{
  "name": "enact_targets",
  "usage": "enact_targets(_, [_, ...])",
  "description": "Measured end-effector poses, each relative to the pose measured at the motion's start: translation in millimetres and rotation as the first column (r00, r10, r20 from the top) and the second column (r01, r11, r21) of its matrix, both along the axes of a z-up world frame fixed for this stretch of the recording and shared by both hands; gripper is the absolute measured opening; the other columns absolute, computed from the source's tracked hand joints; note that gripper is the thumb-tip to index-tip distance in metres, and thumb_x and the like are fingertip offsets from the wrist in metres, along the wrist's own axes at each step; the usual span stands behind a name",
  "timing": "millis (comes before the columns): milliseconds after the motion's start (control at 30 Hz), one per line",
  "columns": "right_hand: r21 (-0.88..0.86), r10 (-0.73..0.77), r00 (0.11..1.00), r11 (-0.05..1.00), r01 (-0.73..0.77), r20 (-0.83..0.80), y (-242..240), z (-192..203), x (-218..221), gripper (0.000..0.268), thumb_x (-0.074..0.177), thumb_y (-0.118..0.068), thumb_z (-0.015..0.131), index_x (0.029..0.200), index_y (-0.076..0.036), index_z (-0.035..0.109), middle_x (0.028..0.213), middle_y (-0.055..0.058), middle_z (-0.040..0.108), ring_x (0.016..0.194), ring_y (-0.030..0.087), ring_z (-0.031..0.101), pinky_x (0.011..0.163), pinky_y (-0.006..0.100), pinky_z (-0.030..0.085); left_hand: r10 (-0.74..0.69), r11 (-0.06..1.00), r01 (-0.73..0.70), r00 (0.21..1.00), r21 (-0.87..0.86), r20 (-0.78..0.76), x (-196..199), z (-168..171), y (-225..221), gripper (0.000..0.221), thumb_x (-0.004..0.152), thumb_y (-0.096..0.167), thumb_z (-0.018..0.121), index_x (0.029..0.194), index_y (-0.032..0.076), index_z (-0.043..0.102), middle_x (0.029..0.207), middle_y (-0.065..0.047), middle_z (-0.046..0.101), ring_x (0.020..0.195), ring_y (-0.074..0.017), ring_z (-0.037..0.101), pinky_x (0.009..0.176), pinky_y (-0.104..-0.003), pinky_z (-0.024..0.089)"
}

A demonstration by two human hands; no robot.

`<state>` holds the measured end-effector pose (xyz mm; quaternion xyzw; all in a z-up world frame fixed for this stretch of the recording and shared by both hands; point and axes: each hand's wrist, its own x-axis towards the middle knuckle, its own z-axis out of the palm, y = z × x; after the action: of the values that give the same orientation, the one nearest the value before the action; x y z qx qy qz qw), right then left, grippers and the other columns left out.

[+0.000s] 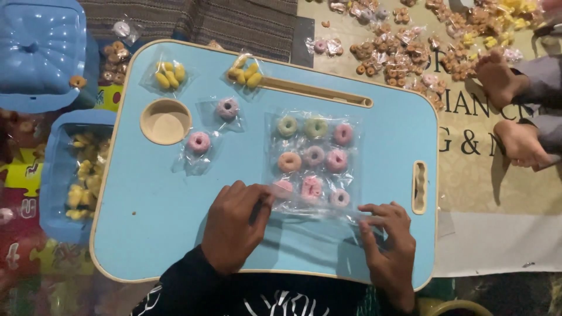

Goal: Packaging small colorful donut-shaped items into individual plastic bags on a tray.

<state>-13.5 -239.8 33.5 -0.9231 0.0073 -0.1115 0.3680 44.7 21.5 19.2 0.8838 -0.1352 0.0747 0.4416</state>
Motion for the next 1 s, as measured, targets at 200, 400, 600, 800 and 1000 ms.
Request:
enact_targets(200, [0.148,-0.014,0.993,0.989,-0.002,0.113,0.4,-9.2,1.3,0.009,0.085,0.002,0.067,0.093,-0.002,0.064,0.101,0.011,0.074,0.101,0.025,0.061,0.11,0.043,0.048,0.033,0.997,-0.033,0.999,0.067,0.0,-2.6,-7.8,-1.6,0.008,0.088,0.01,0.071,0.095,0.009,0.068,0.073,-0.002,0.056,0.063,-0.0173,0.047,0.062,-0.033,0.041])
enact_targets(400, [-0.009,-0.076,0.997,0.997,0.075,-0.025,0.4,-14.6,5.0,0.01,0.088,-0.005,0.07,0.081,-0.001,0.065,0.107,0.009,0.068,0.107,0.025,0.058,0.094,0.039,0.049,0.09,0.985,-0.113,0.982,0.133,0.165,-4.8,-15.8,-7.0,0.011,0.085,0.003,0.073,0.094,0.006,0.067,0.077,-0.005,0.057,0.065,-0.0192,0.047,0.065,-0.034,0.04])
enact_targets(600, [-0.078,-0.059,0.997,0.995,0.055,-0.052,6.4,-8.7,11.4,0.013,0.089,-0.008,0.071,0.079,-0.004,0.064,0.103,0.004,0.068,0.103,0.021,0.052,0.095,0.036,0.039,0.172,0.972,-0.194,0.972,0.134,0.157,-7.0,-18.7,-8.0,0.029,0.083,0.017,0.085,0.103,0.006,0.067,0.069,0.002,0.054,0.063,-0.0141,0.049,0.06,-0.03,0.041])
enact_targets(800, [-0.039,-0.073,0.997,0.997,0.072,-0.023,5.4,-5.3,13.4,0.014,0.087,-0.006,0.074,0.079,-0.002,0.063,0.104,0.007,0.068,0.104,0.023,0.056,0.095,0.037,0.043,-0.235,0.909,-0.024,0.794,0.416,0.561,-19.7,-41.0,-5.9,0.046,0.091,0.038,0.089,0.127,0.021,0.064,0.129,-0.003,0.06,0.115,-0.0185,0.059,0.101,-0.043,0.041])
enact_targets(1000, [-0.116,-0.118,0.988,0.985,0.13,0.102,8.6,-9.1,10.0,0.02,0.088,-0.007,0.075,0.09,-0.001,0.057,0.114,0.018,0.063,0.104,0.031,0.061,0.091,0.042,0.05,-0.287,0.851,0.124,0.924,0.51,0.254,-1.9,-23.9,-14.3,0.058,0.096,0.043,0.065,0.143,0.009,0.059,0.15,-0.012,0.055,0.139,-0.0284,0.047,0.109,-0.05,0.034])
